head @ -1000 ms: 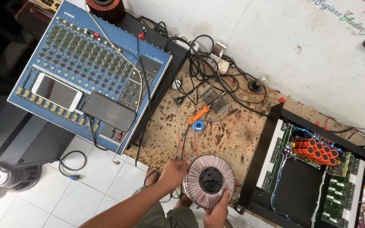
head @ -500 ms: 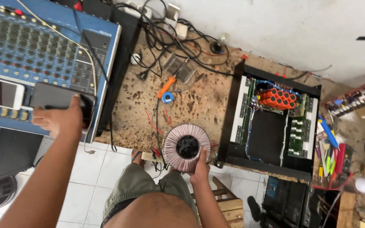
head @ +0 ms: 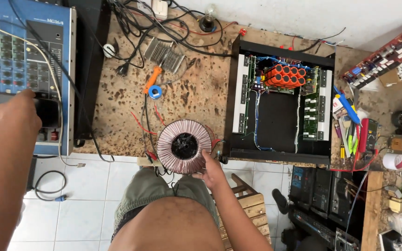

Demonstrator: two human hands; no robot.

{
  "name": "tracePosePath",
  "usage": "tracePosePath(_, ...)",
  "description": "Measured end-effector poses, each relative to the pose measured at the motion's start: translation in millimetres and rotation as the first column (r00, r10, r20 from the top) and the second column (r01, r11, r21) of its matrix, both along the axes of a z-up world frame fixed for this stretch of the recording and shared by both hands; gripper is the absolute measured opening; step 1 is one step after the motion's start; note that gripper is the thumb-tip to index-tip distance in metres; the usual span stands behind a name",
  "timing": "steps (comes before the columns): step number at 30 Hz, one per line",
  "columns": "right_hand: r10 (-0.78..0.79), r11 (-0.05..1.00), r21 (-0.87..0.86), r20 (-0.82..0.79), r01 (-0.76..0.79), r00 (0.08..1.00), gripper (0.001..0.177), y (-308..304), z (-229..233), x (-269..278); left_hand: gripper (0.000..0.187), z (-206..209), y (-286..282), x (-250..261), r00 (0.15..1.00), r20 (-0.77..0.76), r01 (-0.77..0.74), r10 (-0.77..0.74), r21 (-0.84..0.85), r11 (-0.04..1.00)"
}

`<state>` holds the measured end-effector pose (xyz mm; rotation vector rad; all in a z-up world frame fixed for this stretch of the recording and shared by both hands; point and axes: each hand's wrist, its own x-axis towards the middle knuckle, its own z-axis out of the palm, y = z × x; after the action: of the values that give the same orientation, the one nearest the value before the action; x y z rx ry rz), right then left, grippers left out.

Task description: Repairing an electronic device by inspecting and cleaning a toroidal transformer at a workbench.

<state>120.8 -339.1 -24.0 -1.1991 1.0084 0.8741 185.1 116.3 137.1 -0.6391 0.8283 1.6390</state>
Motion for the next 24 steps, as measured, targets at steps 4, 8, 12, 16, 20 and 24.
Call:
tracePosePath(4, -0.015, 0.999, -0.045, 0.025, 0.017, 1.0, 0.064, -3, 3, -10, 0.056, -44, 49, -7, 0.99, -0.055, 0.128, -0.13, -0.045, 0.991)
tracePosePath(8, 0.009, 1.0, -0.022, 0.125, -0.006, 0.992, 0.044, -21, -21, -29, 0.021, -101, 79, -35, -0.413, -0.63, 0.69, -0.658, -0.688, 0.226)
tracePosePath(12, -0.029, 0.998, -0.056, 0.117, 0.035, 0.993, 0.056, -30, -11, -39, 0.036, -89, 68, -61, -0.356, -0.644, 0.665, -0.677, -0.684, 0.301)
tracePosePath(16, -0.043, 0.99, -0.125, 0.125, 0.059, 0.991, 0.054, -37, -16, -50, 0.043, -42, 23, -91, -0.22, -0.695, 0.762, -0.685, -0.561, 0.323)
tracePosePath(20, -0.038, 0.986, -0.159, 0.125, 0.058, 0.991, 0.054, -41, -24, -62, 0.023, 5, -25, -111, -0.228, -0.747, 0.752, -0.624, -0.543, 0.375)
tracePosePath(24, -0.03, 0.984, -0.172, 0.101, 0.047, 0.994, 0.051, -33, -5, -64, 0.015, -9, -31, -133, -0.288, -0.832, 0.81, -0.473, -0.476, 0.344)
